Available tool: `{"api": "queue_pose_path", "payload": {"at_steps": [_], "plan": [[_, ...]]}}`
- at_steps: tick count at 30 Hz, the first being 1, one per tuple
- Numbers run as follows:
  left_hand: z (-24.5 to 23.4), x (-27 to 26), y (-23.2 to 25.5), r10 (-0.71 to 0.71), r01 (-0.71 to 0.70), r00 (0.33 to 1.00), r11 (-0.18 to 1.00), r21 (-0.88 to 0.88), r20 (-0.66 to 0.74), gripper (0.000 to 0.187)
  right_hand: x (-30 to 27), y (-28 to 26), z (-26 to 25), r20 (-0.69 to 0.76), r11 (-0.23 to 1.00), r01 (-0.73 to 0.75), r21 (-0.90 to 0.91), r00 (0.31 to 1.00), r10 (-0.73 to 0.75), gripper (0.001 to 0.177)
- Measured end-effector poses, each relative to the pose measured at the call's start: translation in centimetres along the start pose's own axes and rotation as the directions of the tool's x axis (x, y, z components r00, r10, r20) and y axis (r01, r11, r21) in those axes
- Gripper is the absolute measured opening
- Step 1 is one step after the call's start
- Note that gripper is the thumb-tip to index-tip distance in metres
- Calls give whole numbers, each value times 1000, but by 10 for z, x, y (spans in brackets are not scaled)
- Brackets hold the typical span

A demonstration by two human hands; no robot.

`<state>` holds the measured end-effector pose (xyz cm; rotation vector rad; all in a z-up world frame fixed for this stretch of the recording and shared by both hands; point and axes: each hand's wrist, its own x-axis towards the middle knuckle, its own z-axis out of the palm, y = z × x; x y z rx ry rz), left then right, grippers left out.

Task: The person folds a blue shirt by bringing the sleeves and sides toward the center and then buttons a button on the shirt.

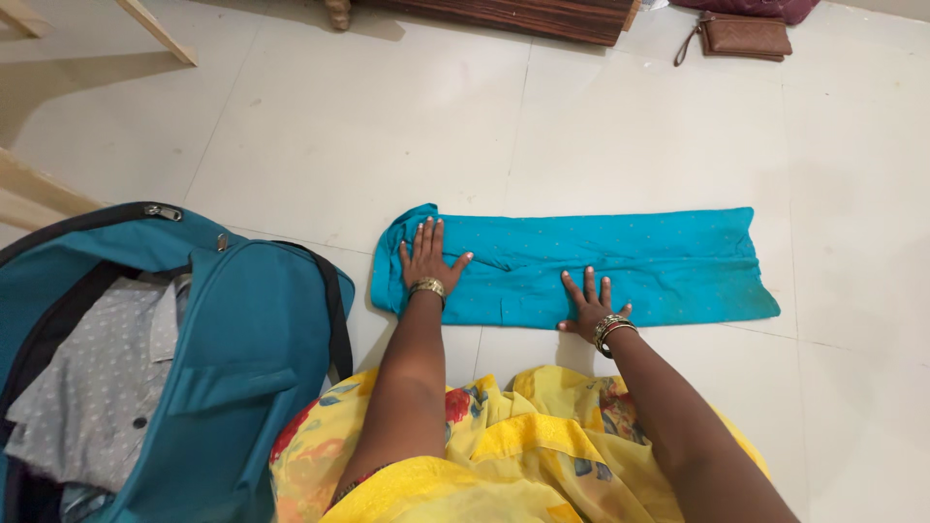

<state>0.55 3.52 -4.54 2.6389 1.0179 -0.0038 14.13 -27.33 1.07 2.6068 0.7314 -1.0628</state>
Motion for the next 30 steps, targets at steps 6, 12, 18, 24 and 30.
{"api": "queue_pose_path", "payload": {"at_steps": [6,12,18,24,30], "plan": [[-40,42,9,-94,83,896,996,45,435,96,-7,-5,-5,-24,1000,-4,20,1000,5,111],[-44,-27,15,23,-30,988,999,40,152,73,0,-4,0,-36,998,-14,64,999,17,109],[-15,-65,26,10,-19,996,996,93,93,96,-25,-39,2,-62,997,63,34,996,-61,99],[6,-65,4,47,-54,998,987,154,48,91,-22,-77,8,-125,977,205,52,972,-198,89],[11,-65,3,66,-59,997,984,167,-31,88,48,-53,39,-651,850,527,-21,638,-412,76]]}}
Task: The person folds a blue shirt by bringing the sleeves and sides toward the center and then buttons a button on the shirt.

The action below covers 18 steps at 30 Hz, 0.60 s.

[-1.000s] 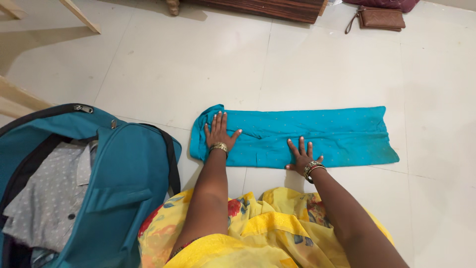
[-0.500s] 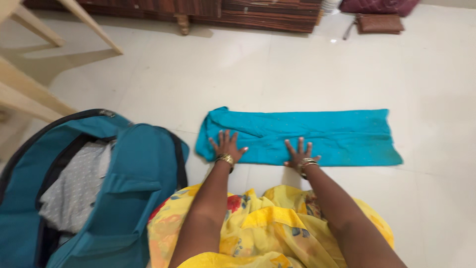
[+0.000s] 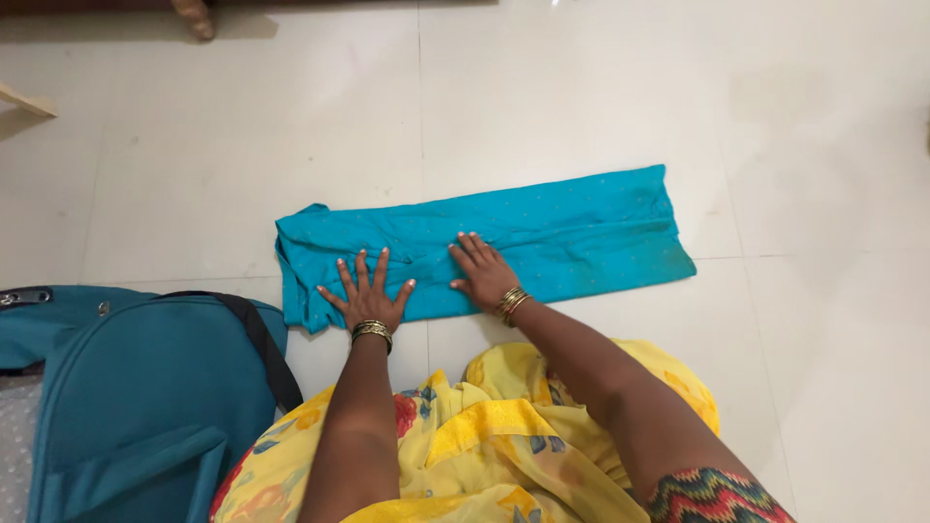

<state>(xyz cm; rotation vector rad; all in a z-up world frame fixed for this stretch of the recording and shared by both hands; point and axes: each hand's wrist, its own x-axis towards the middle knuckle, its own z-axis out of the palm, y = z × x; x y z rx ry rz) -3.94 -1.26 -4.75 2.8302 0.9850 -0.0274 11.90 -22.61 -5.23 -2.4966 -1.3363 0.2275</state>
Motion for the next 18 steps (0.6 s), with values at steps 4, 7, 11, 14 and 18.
{"api": "queue_pose_path", "payload": {"at_steps": [4,7,11,14,18], "plan": [[-6,1,2,19,-19,999,1000,0,-28,87,6,42,-28,46,998,32,-51,999,-29,86],[-5,1,1,2,-2,1000,1000,3,21,87,8,76,-49,17,974,-212,-76,977,214,86],[0,0,-1,17,-17,1000,1000,19,1,85,3,128,-58,-22,933,-353,-74,936,352,89],[2,2,-2,14,-14,1000,1000,13,-17,87,1,160,-62,-131,896,-443,31,887,443,87],[0,3,-1,8,-8,1000,1000,30,25,87,-2,186,-75,-151,844,-533,65,831,536,87]]}}
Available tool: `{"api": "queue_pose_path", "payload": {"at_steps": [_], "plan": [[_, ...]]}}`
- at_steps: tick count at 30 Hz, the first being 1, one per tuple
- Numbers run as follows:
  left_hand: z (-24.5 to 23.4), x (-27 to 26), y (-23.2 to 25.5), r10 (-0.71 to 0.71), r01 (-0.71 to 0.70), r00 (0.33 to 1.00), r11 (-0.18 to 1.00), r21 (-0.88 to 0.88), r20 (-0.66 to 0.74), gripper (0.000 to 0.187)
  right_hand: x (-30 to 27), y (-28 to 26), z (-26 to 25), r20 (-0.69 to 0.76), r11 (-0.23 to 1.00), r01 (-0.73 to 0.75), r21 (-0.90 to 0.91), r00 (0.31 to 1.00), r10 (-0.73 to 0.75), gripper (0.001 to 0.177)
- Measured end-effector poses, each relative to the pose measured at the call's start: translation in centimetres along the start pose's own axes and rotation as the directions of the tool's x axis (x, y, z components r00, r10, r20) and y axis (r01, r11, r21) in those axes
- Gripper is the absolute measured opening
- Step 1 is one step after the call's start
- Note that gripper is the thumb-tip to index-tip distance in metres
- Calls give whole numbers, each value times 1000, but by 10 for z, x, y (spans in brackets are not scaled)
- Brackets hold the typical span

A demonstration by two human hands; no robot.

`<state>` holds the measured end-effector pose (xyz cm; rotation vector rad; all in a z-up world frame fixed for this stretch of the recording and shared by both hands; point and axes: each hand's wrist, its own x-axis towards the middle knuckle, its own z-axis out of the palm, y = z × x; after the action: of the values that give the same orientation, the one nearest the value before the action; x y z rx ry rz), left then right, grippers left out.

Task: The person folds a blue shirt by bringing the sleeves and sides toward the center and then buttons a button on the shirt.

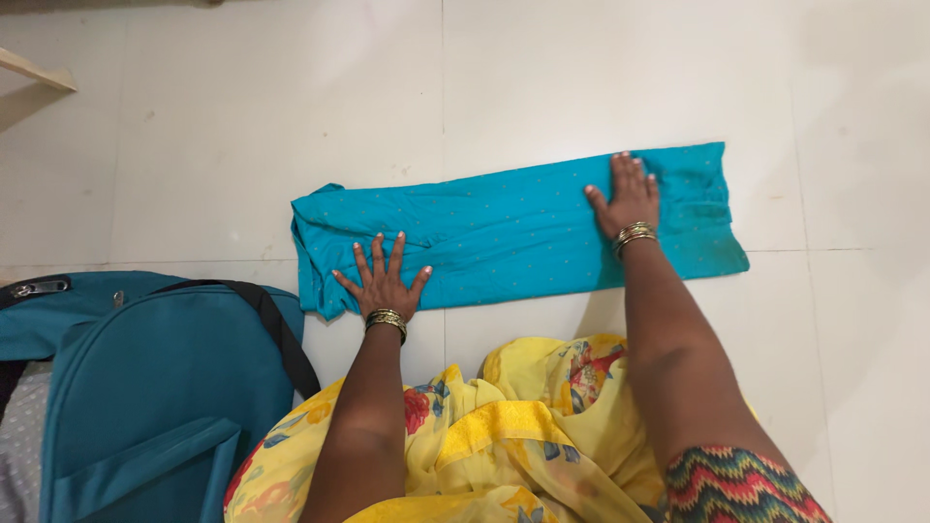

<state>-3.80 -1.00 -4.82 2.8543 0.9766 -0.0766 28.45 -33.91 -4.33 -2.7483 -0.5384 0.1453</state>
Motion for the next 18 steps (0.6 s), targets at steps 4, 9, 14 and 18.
{"api": "queue_pose_path", "payload": {"at_steps": [4,9,14,18], "plan": [[-6,-1,3,-6,6,1000,1000,7,26,85,4,5,-11,-33,996,-86,16,996,87,84],[-10,1,7,-33,32,997,999,17,70,87,9,3,-13,-87,993,-107,-45,991,102,85],[-11,0,6,-31,31,998,1000,0,52,87,15,24,-23,-109,977,-211,-27,972,207,85],[-10,0,6,-38,37,997,999,12,68,88,26,55,-41,-43,955,-294,40,954,296,94]]}}
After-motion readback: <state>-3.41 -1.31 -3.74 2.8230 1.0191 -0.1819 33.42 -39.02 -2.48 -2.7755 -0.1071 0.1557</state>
